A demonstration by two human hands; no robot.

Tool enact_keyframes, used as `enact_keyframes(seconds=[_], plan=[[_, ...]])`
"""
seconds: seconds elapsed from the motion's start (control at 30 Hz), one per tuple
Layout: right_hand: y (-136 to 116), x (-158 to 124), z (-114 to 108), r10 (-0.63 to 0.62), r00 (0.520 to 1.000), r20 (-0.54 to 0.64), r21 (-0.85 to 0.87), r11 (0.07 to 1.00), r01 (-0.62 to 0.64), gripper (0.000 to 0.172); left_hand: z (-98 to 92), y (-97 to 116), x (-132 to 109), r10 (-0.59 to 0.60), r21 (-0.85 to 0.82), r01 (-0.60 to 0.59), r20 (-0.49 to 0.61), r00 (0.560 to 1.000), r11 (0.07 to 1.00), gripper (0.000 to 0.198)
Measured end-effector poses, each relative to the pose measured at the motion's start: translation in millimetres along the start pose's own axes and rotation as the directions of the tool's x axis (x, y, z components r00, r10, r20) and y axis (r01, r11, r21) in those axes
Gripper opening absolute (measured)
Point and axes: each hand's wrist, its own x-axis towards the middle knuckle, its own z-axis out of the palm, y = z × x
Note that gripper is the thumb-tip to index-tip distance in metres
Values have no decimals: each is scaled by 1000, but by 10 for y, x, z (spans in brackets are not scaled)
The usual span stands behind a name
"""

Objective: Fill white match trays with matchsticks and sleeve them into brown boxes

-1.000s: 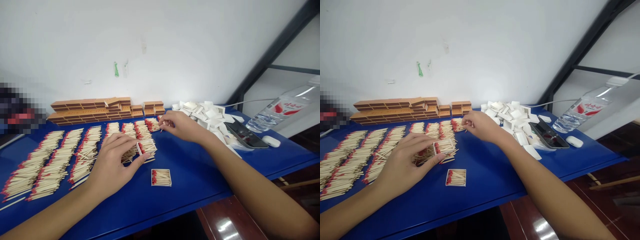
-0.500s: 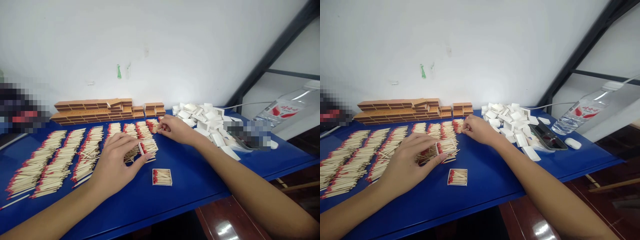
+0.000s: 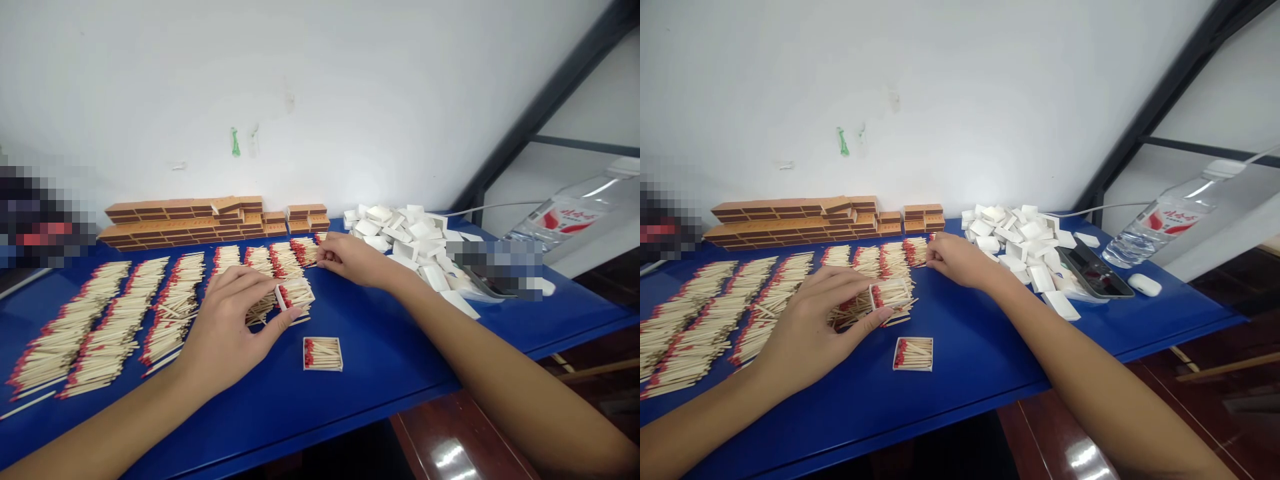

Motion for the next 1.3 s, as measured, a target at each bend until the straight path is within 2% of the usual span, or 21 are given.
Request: enact_keyframes(seconds=[0.33, 0.43, 0.63, 0.8, 0.93, 1.13, 1.3], plan=[[-14, -31, -21, -26, 998, 53, -19, 999, 27, 12, 9, 3, 12, -3, 2, 3, 5, 1000, 1000, 24], [-45, -52, -79, -31, 999, 31, -2, 1000, 31, 11, 7, -2, 10, -7, 4, 7, 4, 1000, 1000, 24], [-328, -151, -262, -95, 990, -107, 109, 988, 106, 10, 7, -18, 7, -15, 12, 15, 11, 1000, 1000, 24], [-593, -242, -249, -236, 971, -42, 142, 960, 239, 9, 11, -30, 9, -24, 11, 24, 23, 999, 1000, 25], [-704, -254, -187, -223, 975, -16, 140, 965, 223, 8, 11, -44, 7, -12, 7, 12, 33, 999, 1000, 23], [-708, -237, -164, -261, 963, -70, 230, 935, 270, 10, 13, -49, 10, -5, -3, 5, 43, 999, 1000, 23], [-594, -215, -229, -183, 968, -170, 195, 957, 215, 12, 8, -40, 13, -9, 7, 9, 8, 1000, 1000, 24]])
